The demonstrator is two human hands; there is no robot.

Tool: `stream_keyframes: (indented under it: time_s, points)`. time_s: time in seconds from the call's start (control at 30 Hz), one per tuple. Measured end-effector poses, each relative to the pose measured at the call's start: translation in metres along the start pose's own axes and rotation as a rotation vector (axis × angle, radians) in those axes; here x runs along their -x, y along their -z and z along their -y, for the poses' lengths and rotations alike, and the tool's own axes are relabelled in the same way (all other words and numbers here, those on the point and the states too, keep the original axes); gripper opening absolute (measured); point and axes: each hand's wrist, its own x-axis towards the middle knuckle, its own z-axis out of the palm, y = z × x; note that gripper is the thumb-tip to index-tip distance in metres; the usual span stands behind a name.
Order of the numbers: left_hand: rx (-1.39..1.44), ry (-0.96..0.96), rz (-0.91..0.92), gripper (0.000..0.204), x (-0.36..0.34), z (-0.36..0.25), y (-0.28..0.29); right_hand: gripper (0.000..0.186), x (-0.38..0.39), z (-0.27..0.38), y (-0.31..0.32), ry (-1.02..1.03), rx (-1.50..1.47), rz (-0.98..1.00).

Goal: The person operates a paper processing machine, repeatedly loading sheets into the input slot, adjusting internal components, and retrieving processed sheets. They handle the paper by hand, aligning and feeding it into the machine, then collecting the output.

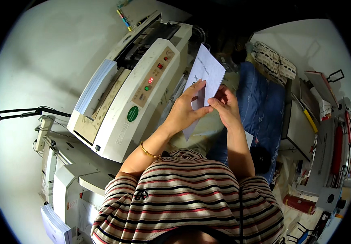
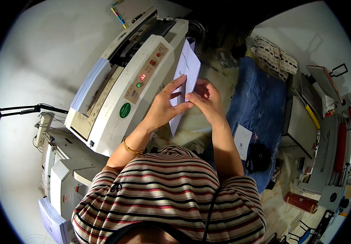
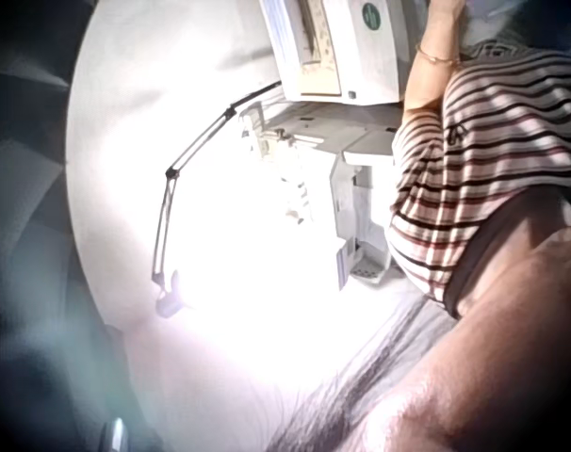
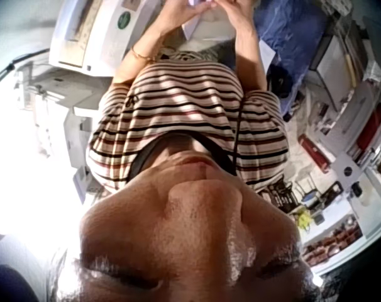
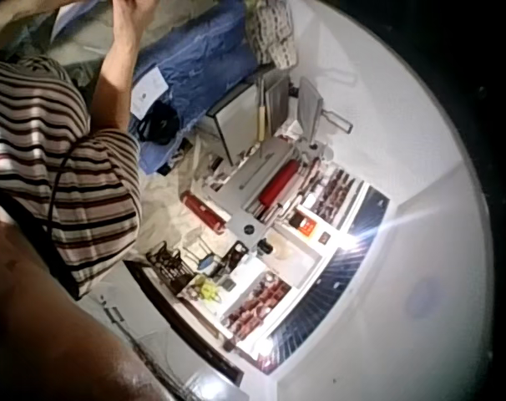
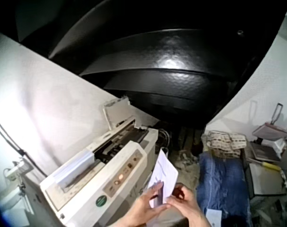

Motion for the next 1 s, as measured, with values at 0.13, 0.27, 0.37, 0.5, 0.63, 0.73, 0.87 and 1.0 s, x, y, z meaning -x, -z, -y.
stream_keyframes:
  time_s: [0.13,0.27,0.37,0.5,0.63,0.73,0.87,1.0]
  points:
    - [0.023,0.019,0.044,0.08,-0.004,-0.003,0.0,0.044,0.0,-0.002,0.01,-0.001,0.026,0.008]
    - [0.055,0.029,0.06,0.081,-0.006,0.001,0.0,0.043,0.0,0.0,0.014,-0.004,0.036,0.017]
    - [0.097,0.046,0.09,0.08,-0.008,0.0,0.001,0.042,0.001,0.001,0.015,0.009,0.05,0.007]
    - [0.102,0.06,0.134,0.078,-0.012,-0.005,0.005,0.04,0.001,0.002,0.018,-0.005,0.054,0.003]
    - [0.076,0.026,0.162,0.074,-0.013,-0.006,0.008,0.039,0.002,0.006,0.016,-0.012,0.055,-0.014]
    - [0.048,0.01,0.19,0.065,-0.014,-0.005,0.009,0.035,0.003,0.006,0.016,0.016,0.042,-0.026]
    - [-0.031,-0.047,0.127,0.035,-0.013,-0.004,0.007,0.023,0.003,0.003,0.013,0.049,0.032,-0.098]
    - [-0.19,0.015,0.004,0.015,-0.013,0.003,-0.006,0.025,0.001,-0.028,0.04,-0.036,0.276,-0.28]
